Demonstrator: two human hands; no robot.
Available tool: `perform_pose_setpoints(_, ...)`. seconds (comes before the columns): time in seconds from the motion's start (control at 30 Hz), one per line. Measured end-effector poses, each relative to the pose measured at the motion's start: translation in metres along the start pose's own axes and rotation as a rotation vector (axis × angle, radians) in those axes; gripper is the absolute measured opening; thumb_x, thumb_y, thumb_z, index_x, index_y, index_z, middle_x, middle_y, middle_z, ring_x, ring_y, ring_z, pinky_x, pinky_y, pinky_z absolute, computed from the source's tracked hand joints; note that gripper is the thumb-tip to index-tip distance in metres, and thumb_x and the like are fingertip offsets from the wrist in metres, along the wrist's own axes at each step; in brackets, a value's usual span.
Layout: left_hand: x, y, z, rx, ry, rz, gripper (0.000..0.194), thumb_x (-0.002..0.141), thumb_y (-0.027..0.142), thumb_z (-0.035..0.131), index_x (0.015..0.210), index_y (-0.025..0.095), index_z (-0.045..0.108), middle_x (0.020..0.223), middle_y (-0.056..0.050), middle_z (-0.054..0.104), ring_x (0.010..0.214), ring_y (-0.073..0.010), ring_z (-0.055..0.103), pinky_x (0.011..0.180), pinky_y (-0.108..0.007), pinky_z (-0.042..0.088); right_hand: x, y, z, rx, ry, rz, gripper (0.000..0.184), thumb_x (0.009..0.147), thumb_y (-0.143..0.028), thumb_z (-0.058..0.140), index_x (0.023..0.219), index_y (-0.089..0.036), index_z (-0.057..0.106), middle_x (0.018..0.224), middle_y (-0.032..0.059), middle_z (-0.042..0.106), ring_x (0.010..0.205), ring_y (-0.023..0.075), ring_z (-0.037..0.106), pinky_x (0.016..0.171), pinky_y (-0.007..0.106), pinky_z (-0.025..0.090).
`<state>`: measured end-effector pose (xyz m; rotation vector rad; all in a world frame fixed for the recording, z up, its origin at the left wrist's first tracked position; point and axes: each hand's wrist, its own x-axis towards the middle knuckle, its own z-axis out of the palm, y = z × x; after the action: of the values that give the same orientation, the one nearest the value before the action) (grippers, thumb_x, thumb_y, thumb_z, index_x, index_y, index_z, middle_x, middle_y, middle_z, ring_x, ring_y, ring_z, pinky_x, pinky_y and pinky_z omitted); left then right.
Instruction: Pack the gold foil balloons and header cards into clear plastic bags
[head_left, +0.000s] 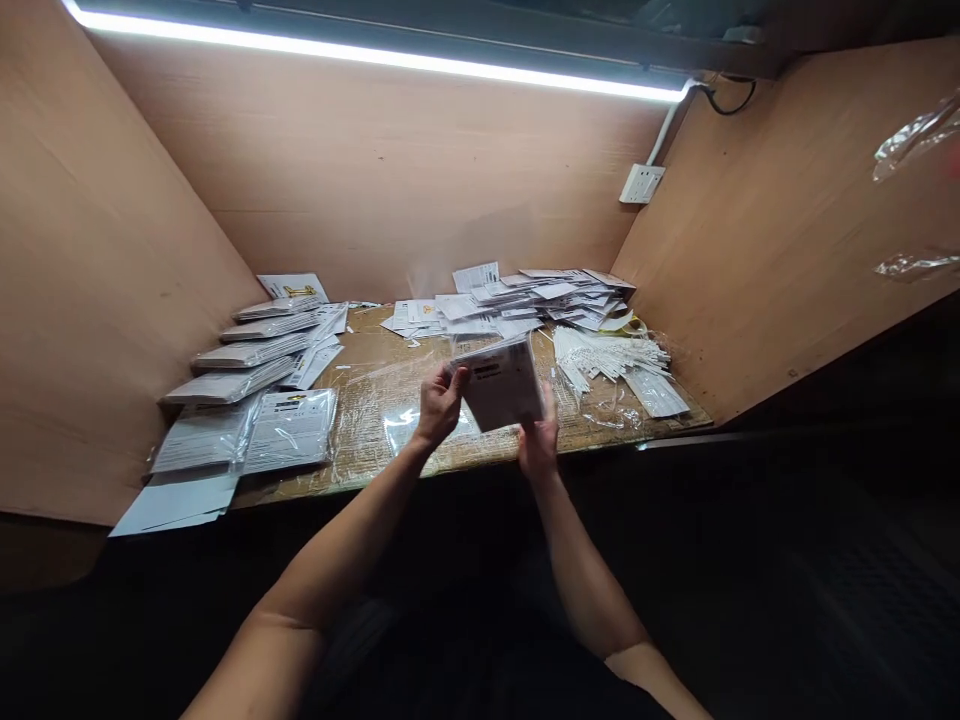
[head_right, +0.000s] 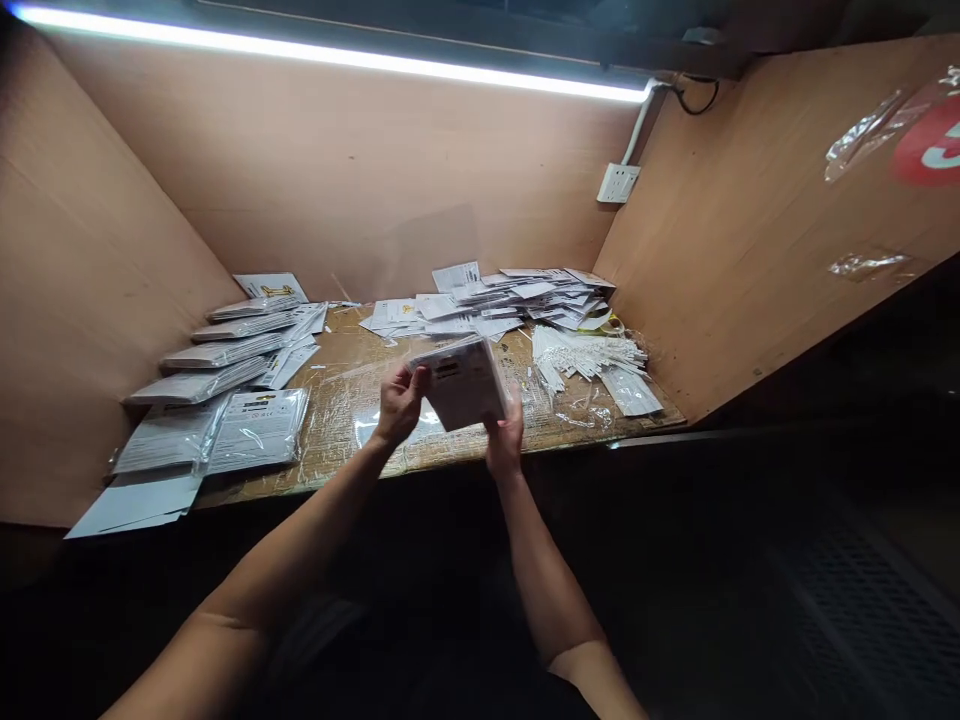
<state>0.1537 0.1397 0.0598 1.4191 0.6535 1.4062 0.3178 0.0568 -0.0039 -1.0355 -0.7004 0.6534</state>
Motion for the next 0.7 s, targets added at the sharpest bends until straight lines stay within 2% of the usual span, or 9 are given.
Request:
perform_pose_setpoints(0.07,0.007,-0.014,-0.018,0.212,-0.068,0.105,0.043,0.094,0.060,0.073,0.100,0.018,0.074,0.090,-0.006,0.075,0.083,-0.0199,0.068,0.079,-0.031,0.054,0.020,-0.007,-0.020,-0.149,-0.096,-0.092,0.133,0.061,-0.072,0.095,0.166,-0.020,0.032,0.164,0.0245,0.047,0.155,0.0386,0.045,0.126,0.060,0.038)
perform_pose_setpoints(0.1,0.009,-0.020,-0.025,0.295,-0.124,0.128,0.039,0.095,0.056,0.072,0.103,0.018,0.074,0.092,-0.006,0.075,0.085,-0.0207,0.069,0.082,-0.032,0.055,0.031,-0.010,-0.026,-0.217,-0.152,-0.131,0.136,0.058,-0.069,0.097,0.167,-0.020,0.031,0.166,0.0243,0.044,0.158,0.0380,0.041,0.128,0.058,0.035)
perform_pose_setpoints(0.13,0.009,-0.026,-0.029,0.357,-0.183,0.134,0.036,0.096,0.052,0.070,0.107,0.018,0.073,0.094,-0.007,0.076,0.087,-0.0216,0.071,0.084,-0.034,0.056,0.041,-0.013,-0.029,-0.274,-0.236,-0.144,0.134,0.058,-0.066,0.098,0.166,-0.020,0.034,0.166,0.0232,0.045,0.158,0.0371,0.042,0.129,0.056,0.036)
perform_pose_setpoints(0.2,0.006,-0.034,-0.033,0.427,-0.270,0.128,0.035,0.096,0.047,0.068,0.117,0.019,0.070,0.101,-0.008,0.077,0.094,-0.0235,0.073,0.089,-0.036,0.057,0.057,-0.015,-0.024,-0.340,-0.422,-0.103,0.115,0.063,-0.063,0.096,0.158,-0.021,0.048,0.153,0.0196,0.059,0.146,0.0360,0.055,0.122,0.052,0.045)
perform_pose_setpoints(0.27,0.003,-0.036,-0.033,0.443,-0.277,0.159,0.048,0.094,0.045,0.070,0.133,0.019,0.063,0.122,-0.014,0.075,0.110,-0.0266,0.074,0.097,-0.040,0.058,0.067,-0.013,-0.012,-0.378,-0.520,-0.035,0.090,0.067,-0.063,0.091,0.142,-0.021,0.063,0.131,0.0157,0.073,0.126,0.0350,0.067,0.110,0.049,0.055)
perform_pose_setpoints(0.37,-0.001,-0.040,-0.033,0.490,-0.193,0.230,0.065,0.094,0.047,0.072,0.149,0.019,0.051,0.144,-0.021,0.065,0.129,-0.0311,0.067,0.108,-0.046,0.055,0.072,-0.007,0.004,-0.388,-0.542,0.002,0.065,0.071,-0.060,0.087,0.120,-0.020,0.073,0.108,0.0112,0.078,0.106,0.0320,0.071,0.096,0.045,0.060)
perform_pose_setpoints(0.47,-0.005,-0.050,-0.033,0.575,-0.174,0.162,0.050,0.102,0.052,0.059,0.141,0.021,0.058,0.129,-0.017,0.073,0.120,-0.0317,0.070,0.105,-0.048,0.056,0.071,-0.002,0.009,-0.302,-0.601,0.016,0.061,0.070,-0.050,0.089,0.120,-0.021,0.070,0.104,0.0070,0.077,0.098,0.0270,0.071,0.091,0.041,0.060)
perform_pose_setpoints(0.6,-0.004,-0.066,-0.037,0.561,-0.247,0.079,0.048,0.109,0.058,0.041,0.128,0.021,0.066,0.118,-0.016,0.075,0.111,-0.0321,0.072,0.098,-0.047,0.057,0.074,-0.002,0.009,-0.234,-0.570,-0.016,0.061,0.072,-0.042,0.089,0.124,-0.021,0.066,0.110,0.0057,0.075,0.099,0.0235,0.068,0.091,0.036,0.057)
perform_pose_setpoints(0.7,0.010,-0.068,-0.043,0.502,-0.339,0.058,0.054,0.104,0.064,0.051,0.133,0.021,0.065,0.126,-0.015,0.074,0.119,-0.0327,0.071,0.103,-0.048,0.057,0.080,-0.002,0.006,-0.243,-0.601,-0.024,0.053,0.073,-0.041,0.087,0.118,-0.020,0.070,0.109,0.0061,0.074,0.099,0.0240,0.068,0.092,0.036,0.056)
